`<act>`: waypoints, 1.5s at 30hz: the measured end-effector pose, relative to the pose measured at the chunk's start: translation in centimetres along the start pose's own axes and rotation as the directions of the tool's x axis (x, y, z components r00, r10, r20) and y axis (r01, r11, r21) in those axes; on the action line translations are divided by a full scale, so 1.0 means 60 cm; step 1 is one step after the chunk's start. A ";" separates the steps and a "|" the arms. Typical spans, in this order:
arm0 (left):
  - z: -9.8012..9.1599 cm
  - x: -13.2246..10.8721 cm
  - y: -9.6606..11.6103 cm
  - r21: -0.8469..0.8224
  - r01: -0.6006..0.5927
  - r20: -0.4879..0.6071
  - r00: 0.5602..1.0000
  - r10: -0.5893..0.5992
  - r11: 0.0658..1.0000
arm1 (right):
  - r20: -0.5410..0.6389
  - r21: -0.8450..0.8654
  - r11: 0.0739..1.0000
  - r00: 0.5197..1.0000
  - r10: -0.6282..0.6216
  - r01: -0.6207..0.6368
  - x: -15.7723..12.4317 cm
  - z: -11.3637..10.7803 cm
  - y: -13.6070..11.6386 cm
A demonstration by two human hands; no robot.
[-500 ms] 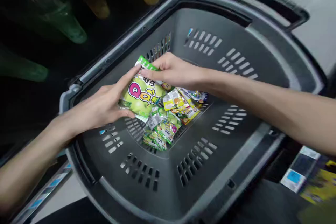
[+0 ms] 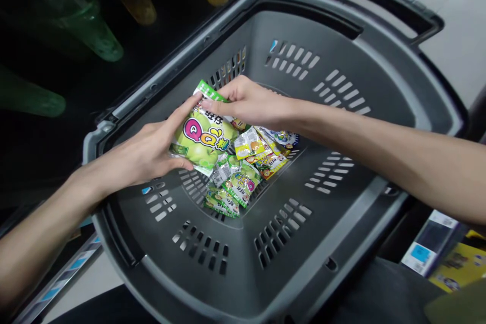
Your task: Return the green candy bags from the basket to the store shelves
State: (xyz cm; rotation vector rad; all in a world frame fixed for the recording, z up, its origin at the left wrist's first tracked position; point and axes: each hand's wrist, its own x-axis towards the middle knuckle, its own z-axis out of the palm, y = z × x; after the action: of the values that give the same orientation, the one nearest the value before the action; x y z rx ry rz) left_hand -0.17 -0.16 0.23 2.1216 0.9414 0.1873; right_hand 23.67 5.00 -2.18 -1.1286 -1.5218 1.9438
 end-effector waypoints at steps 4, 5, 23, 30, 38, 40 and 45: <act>0.000 0.000 0.000 0.012 -0.008 -0.007 1.000 0.009 1.000 | 0.036 0.002 0.999 0.998 0.043 -0.043 -0.001 0.002 -0.004; 0.000 0.000 0.000 0.014 -0.016 -0.010 1.000 0.016 1.000 | 0.028 0.006 0.999 0.998 0.047 -0.048 -0.001 0.002 -0.005; -0.001 0.000 0.001 0.041 0.014 0.022 1.000 -0.015 0.999 | 0.080 0.004 1.000 0.996 0.024 -0.024 0.000 -0.002 0.002; -0.002 0.001 0.004 0.029 0.033 0.038 0.999 -0.034 0.999 | 0.110 -0.002 1.000 0.994 0.027 -0.027 0.000 -0.003 0.002; 0.000 0.001 0.000 0.006 0.002 0.008 1.000 -0.002 1.000 | -0.109 0.030 0.998 0.992 0.065 -0.062 -0.002 0.001 0.000; 0.002 -0.001 -0.001 0.018 -0.013 -0.009 1.000 0.013 1.000 | -0.128 0.039 0.998 0.990 0.059 -0.054 -0.003 -0.001 0.001; 0.006 -0.002 -0.001 0.098 -0.038 -0.050 0.998 0.043 0.994 | -0.026 0.132 0.985 0.994 0.111 -0.106 -0.001 -0.006 0.002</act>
State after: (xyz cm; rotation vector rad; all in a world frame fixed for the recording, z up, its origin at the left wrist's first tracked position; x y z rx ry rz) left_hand -0.13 -0.40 -0.03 2.2362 0.9554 0.2216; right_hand 24.03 5.14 -2.33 -1.2028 -1.3198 2.0530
